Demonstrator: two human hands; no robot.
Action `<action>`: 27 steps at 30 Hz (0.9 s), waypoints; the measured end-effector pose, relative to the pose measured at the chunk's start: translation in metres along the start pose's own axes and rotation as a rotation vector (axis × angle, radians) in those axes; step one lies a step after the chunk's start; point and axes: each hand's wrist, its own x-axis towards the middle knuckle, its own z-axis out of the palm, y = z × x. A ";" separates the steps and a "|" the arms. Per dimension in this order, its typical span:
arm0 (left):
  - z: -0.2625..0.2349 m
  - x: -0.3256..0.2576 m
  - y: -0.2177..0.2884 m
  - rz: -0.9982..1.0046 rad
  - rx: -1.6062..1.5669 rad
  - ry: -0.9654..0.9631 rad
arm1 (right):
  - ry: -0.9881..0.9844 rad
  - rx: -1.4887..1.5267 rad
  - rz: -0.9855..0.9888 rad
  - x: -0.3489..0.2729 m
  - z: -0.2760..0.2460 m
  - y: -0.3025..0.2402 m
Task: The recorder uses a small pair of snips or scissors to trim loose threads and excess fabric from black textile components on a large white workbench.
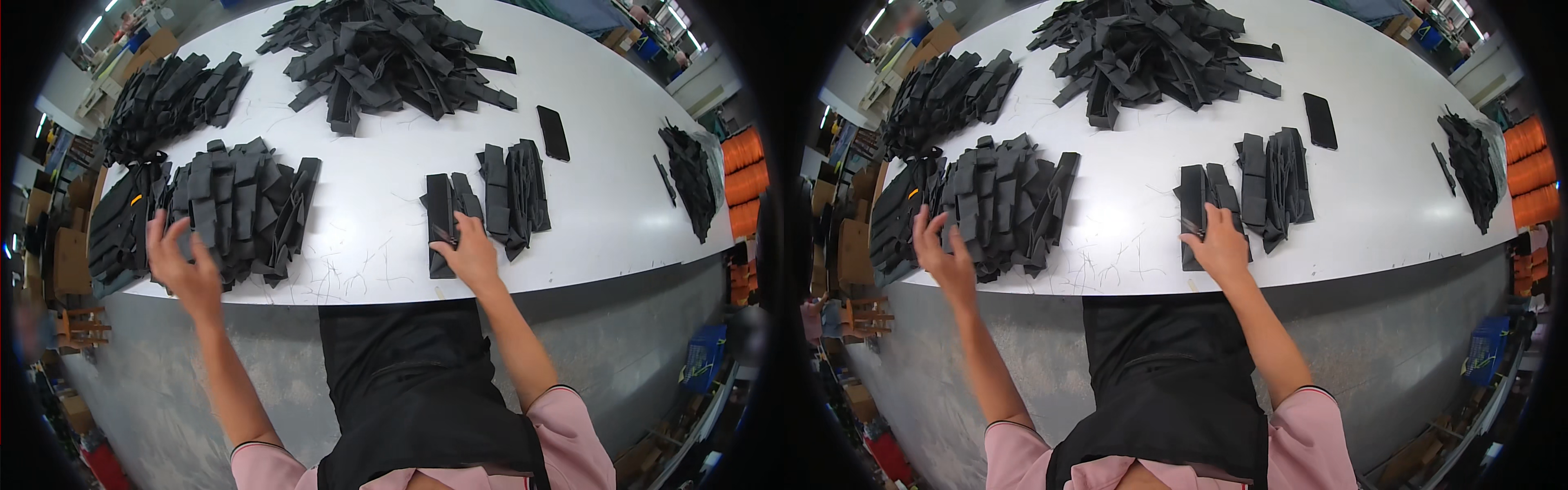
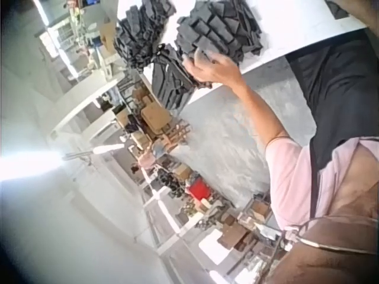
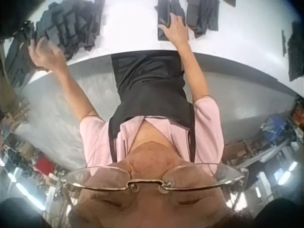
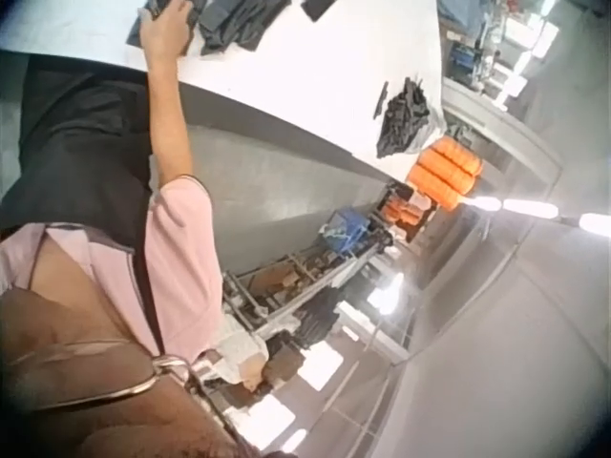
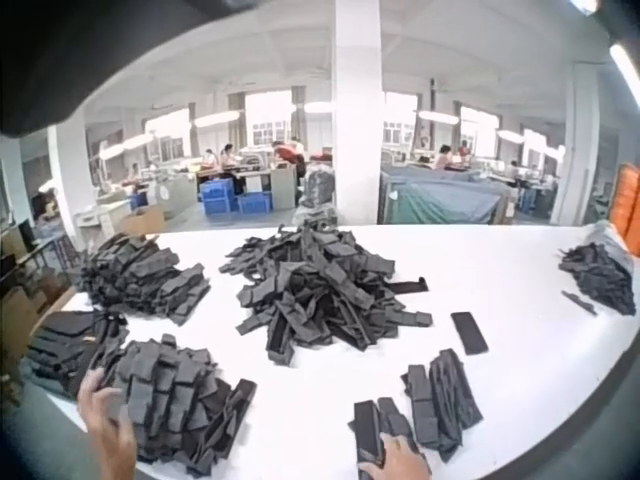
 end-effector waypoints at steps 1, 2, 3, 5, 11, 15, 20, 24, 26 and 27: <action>0.000 -0.003 0.023 -0.015 -0.107 -0.039 | -0.105 -0.093 0.080 0.004 0.008 -0.007; 0.006 -0.012 0.043 -0.070 -0.288 -0.104 | -0.207 -0.190 0.162 0.006 0.013 -0.010; 0.015 -0.026 0.055 -0.160 -0.525 -0.173 | -0.205 -0.184 0.155 0.008 0.018 -0.013; 0.033 -0.054 0.089 -0.336 -0.834 -0.361 | -0.237 -0.211 0.232 0.011 0.024 -0.013; 0.053 -0.109 0.157 -1.030 -1.538 -0.846 | -0.087 0.544 0.140 -0.013 0.013 -0.010; 0.051 -0.119 0.185 -1.196 -1.742 -0.858 | -0.499 1.000 0.264 -0.048 -0.013 -0.058; 0.035 -0.126 0.181 -1.396 -1.791 -0.828 | -0.449 1.303 0.378 -0.066 -0.006 -0.067; 0.026 -0.136 0.178 -1.175 -1.390 -0.739 | -0.542 1.075 0.429 -0.063 -0.011 -0.075; 0.028 -0.146 0.180 -0.822 -1.052 -0.684 | -0.417 0.864 0.200 -0.060 -0.007 -0.085; 0.029 -0.147 0.184 -0.739 -1.000 -0.648 | -0.272 0.649 -0.019 -0.056 -0.006 -0.092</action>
